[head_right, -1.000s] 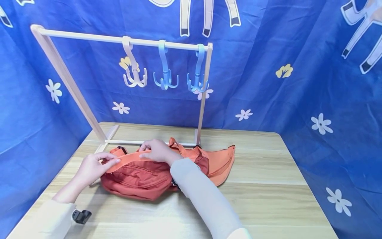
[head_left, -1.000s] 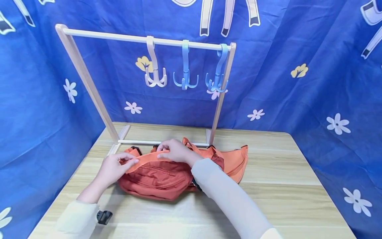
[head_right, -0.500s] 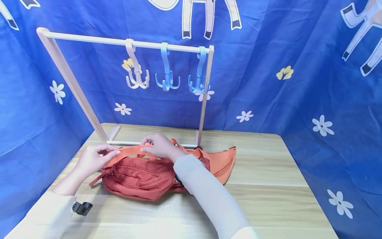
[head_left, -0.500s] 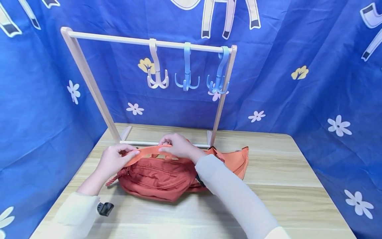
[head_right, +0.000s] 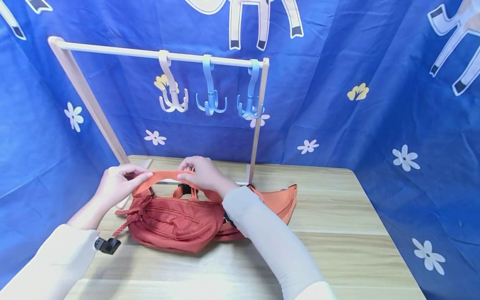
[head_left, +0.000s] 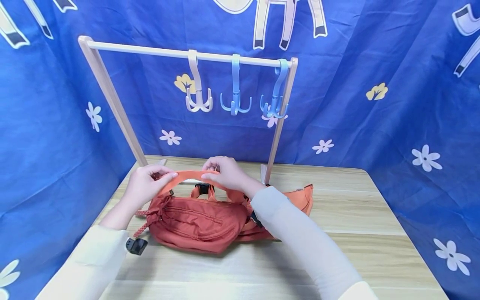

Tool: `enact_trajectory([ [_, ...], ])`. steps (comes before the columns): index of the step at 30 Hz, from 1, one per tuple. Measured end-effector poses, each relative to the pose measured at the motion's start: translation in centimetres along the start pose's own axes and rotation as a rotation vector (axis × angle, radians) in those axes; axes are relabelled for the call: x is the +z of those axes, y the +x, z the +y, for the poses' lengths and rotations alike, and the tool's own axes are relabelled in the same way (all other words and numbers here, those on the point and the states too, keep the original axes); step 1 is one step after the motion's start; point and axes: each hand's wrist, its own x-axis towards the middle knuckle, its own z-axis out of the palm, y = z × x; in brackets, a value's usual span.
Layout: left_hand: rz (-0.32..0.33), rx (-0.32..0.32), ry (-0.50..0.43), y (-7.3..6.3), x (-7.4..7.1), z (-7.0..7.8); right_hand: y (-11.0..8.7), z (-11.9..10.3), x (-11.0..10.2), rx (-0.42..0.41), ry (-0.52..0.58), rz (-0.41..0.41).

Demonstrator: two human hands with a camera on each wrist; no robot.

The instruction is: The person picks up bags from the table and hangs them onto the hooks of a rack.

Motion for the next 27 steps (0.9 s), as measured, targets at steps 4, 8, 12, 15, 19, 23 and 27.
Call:
enact_trajectory([
  [4, 0.020, 0.025, 0.015, 1.2, -0.4, 0.6, 0.1, -0.4, -0.7, -0.015, -0.012, 0.047],
  [8, 0.041, 0.046, 0.024, 2.4, -0.7, 1.1, 0.3, -0.9, -1.5, -0.025, -0.021, 0.089],
  [12, 0.044, 0.063, 0.021, 3.5, -1.1, 1.6, 0.5, -1.5, -2.2, -0.017, -0.016, 0.117],
  [15, 0.039, 0.049, 0.020, 4.3, -1.5, 2.0, 0.6, -1.9, -2.7, -0.006, -0.006, 0.134],
  [19, 0.031, 0.028, 0.012, 5.3, -1.9, 2.3, 0.8, -2.5, -3.0, 0.016, 0.013, 0.166],
  [23, 0.027, 0.006, 0.006, 6.1, -2.5, 2.7, 1.0, -3.1, -3.1, 0.021, 0.042, 0.205],
  [27, 0.015, -0.048, -0.001, 6.6, -3.2, 3.2, 1.2, -3.7, -3.3, 0.009, 0.061, 0.230],
])
